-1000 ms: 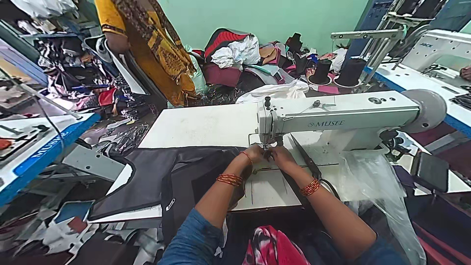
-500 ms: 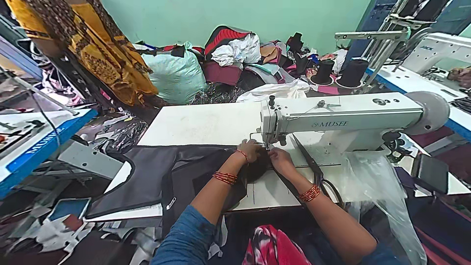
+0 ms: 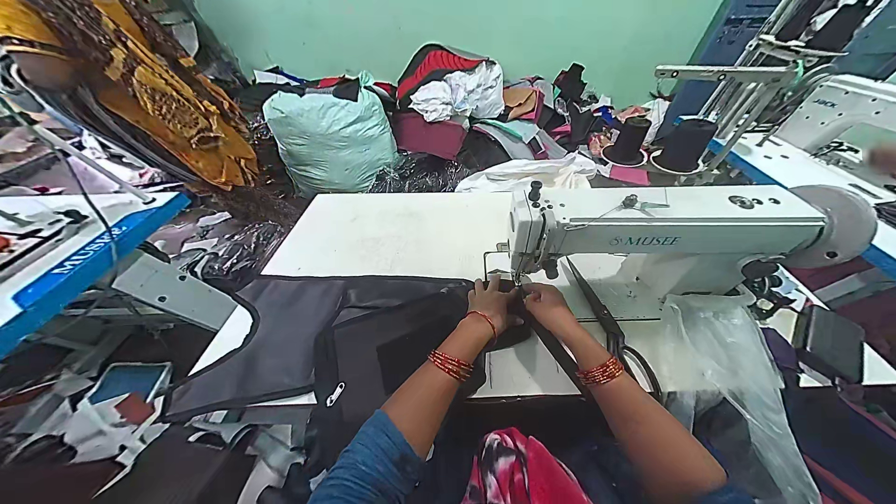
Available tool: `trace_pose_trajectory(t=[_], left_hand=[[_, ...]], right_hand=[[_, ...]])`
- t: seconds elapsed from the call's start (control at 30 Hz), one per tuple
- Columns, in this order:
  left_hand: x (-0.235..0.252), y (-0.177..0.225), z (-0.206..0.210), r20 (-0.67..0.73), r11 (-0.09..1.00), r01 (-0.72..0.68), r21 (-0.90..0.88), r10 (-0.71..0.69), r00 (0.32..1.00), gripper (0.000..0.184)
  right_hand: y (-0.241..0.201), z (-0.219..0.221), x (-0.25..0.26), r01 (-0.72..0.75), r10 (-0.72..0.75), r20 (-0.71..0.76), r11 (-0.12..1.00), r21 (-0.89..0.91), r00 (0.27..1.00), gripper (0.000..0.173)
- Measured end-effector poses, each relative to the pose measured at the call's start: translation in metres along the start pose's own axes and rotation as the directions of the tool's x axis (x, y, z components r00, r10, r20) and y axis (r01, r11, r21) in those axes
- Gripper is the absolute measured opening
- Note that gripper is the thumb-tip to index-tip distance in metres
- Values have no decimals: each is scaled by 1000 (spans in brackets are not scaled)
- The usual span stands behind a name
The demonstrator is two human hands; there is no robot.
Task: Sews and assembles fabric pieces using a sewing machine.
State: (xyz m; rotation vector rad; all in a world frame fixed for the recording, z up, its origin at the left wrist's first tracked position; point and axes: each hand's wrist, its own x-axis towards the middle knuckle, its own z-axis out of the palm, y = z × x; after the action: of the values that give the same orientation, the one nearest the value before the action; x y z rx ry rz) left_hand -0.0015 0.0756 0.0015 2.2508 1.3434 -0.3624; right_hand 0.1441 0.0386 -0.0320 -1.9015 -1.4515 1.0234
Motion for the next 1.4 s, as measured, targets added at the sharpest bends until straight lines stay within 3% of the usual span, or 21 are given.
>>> trace_pose_trajectory(t=[0.2,0.53,0.8,1.0,1.17,1.3,1.4], left_hand=[[-4,2,4,-16,998,-42,-43,41,999,61],[-6,2,6,0,997,-79,-22,79,997,66],[-2,-2,7,5,996,-84,-31,84,996,49],[-2,-6,8,-75,979,-116,-170,104,992,47],[2,-11,15,-180,973,-124,-192,89,980,64],[2,-8,11,-120,988,-97,-123,82,989,66],[1,-7,9,-102,991,-92,-97,82,991,67]], right_hand=[[-3,-2,-5,16,-15,29,998,-67,999,41],[-3,-1,-13,12,-9,38,998,-69,999,44],[-22,6,-20,32,6,113,943,-333,994,49],[-30,10,-20,70,22,176,863,-501,984,62],[-26,14,-22,91,-6,169,861,-500,986,59],[-20,14,-25,102,-46,131,882,-461,990,46],[-9,10,-27,120,-113,40,944,-307,993,41]])
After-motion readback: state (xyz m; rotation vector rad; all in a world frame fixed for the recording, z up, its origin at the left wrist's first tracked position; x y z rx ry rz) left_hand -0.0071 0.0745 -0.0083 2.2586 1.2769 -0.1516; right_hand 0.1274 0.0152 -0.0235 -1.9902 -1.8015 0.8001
